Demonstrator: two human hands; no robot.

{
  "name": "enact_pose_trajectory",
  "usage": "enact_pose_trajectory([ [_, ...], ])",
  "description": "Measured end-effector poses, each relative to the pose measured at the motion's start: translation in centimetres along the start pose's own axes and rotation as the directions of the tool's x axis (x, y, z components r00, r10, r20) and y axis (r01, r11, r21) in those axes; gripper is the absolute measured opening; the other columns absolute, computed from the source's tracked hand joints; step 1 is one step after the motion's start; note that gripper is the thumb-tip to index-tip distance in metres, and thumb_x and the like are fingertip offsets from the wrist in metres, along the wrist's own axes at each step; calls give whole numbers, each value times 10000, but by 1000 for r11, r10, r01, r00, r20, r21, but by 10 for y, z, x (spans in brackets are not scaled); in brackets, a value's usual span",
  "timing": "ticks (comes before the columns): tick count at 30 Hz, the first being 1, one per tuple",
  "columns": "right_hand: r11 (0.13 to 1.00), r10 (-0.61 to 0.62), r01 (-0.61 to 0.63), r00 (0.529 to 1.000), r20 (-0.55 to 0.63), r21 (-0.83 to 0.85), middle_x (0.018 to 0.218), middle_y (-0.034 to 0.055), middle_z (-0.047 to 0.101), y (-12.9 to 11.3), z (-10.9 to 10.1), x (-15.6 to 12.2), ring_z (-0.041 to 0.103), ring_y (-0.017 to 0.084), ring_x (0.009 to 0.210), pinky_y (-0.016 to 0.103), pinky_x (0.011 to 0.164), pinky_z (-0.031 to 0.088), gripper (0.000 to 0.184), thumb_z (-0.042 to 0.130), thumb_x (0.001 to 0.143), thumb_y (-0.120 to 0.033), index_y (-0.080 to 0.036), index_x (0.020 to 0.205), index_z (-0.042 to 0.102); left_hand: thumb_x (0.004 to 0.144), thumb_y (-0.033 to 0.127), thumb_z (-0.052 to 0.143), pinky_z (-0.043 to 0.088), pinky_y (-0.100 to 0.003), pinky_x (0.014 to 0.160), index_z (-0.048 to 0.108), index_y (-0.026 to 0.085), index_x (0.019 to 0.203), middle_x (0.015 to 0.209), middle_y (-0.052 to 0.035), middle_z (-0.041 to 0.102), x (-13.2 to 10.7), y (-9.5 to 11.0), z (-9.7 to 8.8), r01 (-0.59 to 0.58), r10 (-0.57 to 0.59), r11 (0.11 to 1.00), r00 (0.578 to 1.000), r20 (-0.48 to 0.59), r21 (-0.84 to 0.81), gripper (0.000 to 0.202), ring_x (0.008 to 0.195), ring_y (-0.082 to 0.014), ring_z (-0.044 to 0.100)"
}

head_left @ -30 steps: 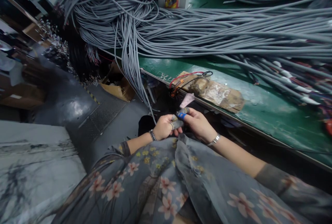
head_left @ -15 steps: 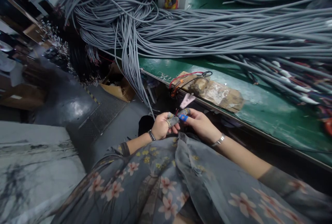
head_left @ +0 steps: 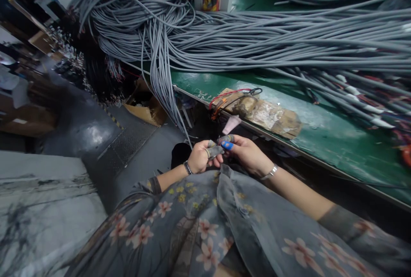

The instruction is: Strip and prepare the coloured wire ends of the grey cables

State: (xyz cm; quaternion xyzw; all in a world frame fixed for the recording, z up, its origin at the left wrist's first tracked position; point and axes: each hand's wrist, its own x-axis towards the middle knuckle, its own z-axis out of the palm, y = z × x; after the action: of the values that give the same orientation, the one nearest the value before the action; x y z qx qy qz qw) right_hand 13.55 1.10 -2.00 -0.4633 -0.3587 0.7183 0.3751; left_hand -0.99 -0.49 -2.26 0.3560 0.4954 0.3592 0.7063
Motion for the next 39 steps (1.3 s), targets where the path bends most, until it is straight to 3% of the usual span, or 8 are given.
enact_pose_trajectory([
  [5, 993, 91, -90, 996, -11, 79, 547, -34, 573, 4, -2, 1, 461, 69, 483, 226, 490, 378, 445, 884, 430, -467, -167, 648, 637, 561, 571, 726, 227, -175, 333, 468, 161, 589, 481, -8, 571, 0, 0, 0, 14, -15, 1000, 1000, -24, -17, 486, 351, -79, 492],
  [13, 989, 86, -88, 996, 16, 119, 540, -42, 552, 4, -4, -2, 447, 70, 485, 225, 490, 365, 368, 882, 447, -394, -181, 610, 630, 510, 591, 754, 230, -175, 320, 474, 161, 577, 457, 11, 557, 0, 1, 0, 1, -2, 999, 1000, -17, -37, 518, 336, -81, 493],
  [21, 999, 7, -5, 999, -44, 46, 557, -37, 563, 3, -5, -2, 444, 72, 497, 227, 496, 348, 336, 857, 499, -370, -175, 650, 630, 518, 548, 757, 229, -174, 320, 498, 154, 602, 469, 10, 571, -1, -2, 0, 7, -7, 1000, 1000, -19, -13, 479, 335, -79, 495],
  [25, 990, 109, -108, 994, -2, 93, 555, -33, 575, 5, -5, 0, 463, 71, 487, 228, 501, 378, 376, 869, 453, -388, -169, 650, 635, 533, 540, 746, 239, -173, 324, 488, 157, 588, 470, 9, 572, -1, -2, -1, 1, -1, 1000, 1000, -7, 4, 465, 336, -73, 488],
  [29, 969, 203, -208, 978, 47, 137, 535, -31, 577, 5, -4, 2, 479, 73, 479, 227, 505, 393, 450, 884, 384, -435, -167, 624, 615, 515, 552, 750, 244, -180, 319, 503, 150, 573, 465, -1, 570, -1, 2, -3, 54, -59, 997, 992, 113, 54, 476, 328, -71, 470],
  [32, 985, 144, -147, 989, 31, 89, 565, -27, 594, 2, -2, 0, 489, 79, 496, 234, 511, 390, 462, 877, 397, -454, -170, 646, 612, 523, 551, 753, 238, -182, 317, 517, 144, 576, 461, -3, 566, -1, 4, -4, 89, -103, 992, 982, 161, 91, 473, 325, -67, 458],
  [39, 977, -66, 60, 998, -18, -207, 553, -39, 540, -2, -3, -6, 427, 87, 504, 255, 500, 341, 443, 778, 544, -554, -180, 664, 574, 613, 525, 724, 250, -175, 330, 489, 153, 572, 482, 1, 572, -1, 1, -2, 36, -39, 995, 999, 34, 91, 442, 349, -68, 483],
])
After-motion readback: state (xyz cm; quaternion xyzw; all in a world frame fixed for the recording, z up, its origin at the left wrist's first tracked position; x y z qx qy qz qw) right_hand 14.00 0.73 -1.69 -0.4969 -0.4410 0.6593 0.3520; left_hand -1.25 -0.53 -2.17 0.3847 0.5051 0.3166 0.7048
